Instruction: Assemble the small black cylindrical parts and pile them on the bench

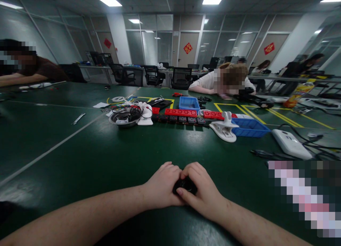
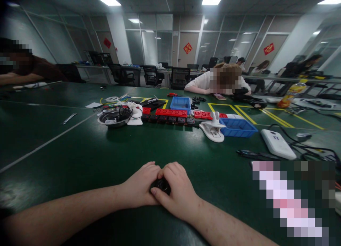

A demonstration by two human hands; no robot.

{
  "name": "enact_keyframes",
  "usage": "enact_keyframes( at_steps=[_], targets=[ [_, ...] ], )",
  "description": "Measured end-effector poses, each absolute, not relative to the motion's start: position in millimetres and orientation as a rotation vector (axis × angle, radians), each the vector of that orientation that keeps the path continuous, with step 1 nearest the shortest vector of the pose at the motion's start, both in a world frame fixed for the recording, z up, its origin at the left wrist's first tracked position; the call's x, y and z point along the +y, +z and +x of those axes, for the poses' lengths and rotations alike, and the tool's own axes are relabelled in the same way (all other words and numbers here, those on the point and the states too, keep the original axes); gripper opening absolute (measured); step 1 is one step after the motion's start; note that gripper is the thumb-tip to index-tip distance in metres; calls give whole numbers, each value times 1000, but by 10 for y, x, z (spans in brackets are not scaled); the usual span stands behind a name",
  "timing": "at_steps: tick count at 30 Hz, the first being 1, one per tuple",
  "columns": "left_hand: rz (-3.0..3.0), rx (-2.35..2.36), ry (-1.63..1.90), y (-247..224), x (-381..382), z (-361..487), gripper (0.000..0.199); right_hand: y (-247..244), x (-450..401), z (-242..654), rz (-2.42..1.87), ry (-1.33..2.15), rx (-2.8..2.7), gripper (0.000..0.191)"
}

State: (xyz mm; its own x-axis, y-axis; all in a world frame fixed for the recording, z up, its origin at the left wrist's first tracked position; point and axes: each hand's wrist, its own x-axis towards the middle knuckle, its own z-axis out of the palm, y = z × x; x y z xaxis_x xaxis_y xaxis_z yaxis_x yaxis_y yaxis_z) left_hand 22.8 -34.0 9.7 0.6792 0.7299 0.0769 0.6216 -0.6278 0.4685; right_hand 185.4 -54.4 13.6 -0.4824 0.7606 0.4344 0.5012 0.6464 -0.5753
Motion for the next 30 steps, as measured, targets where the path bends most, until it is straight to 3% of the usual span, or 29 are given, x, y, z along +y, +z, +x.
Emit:
enact_keyframes(
  at_steps=[8, 21, 30],
  targets=[
    [2474, 977, 347, 100, -305, 206, 29, 179, -558, 1865, -861, 531, -2192, 7],
    [2481, 933, 300, 111, -307, 208, 19, 252, -589, 1886, -588, 535, -2268, 22],
    [2441, 981, 313, 136, -329, 222, 45, 232, -596, 1889, -763, 495, -2133, 20]
  ],
)
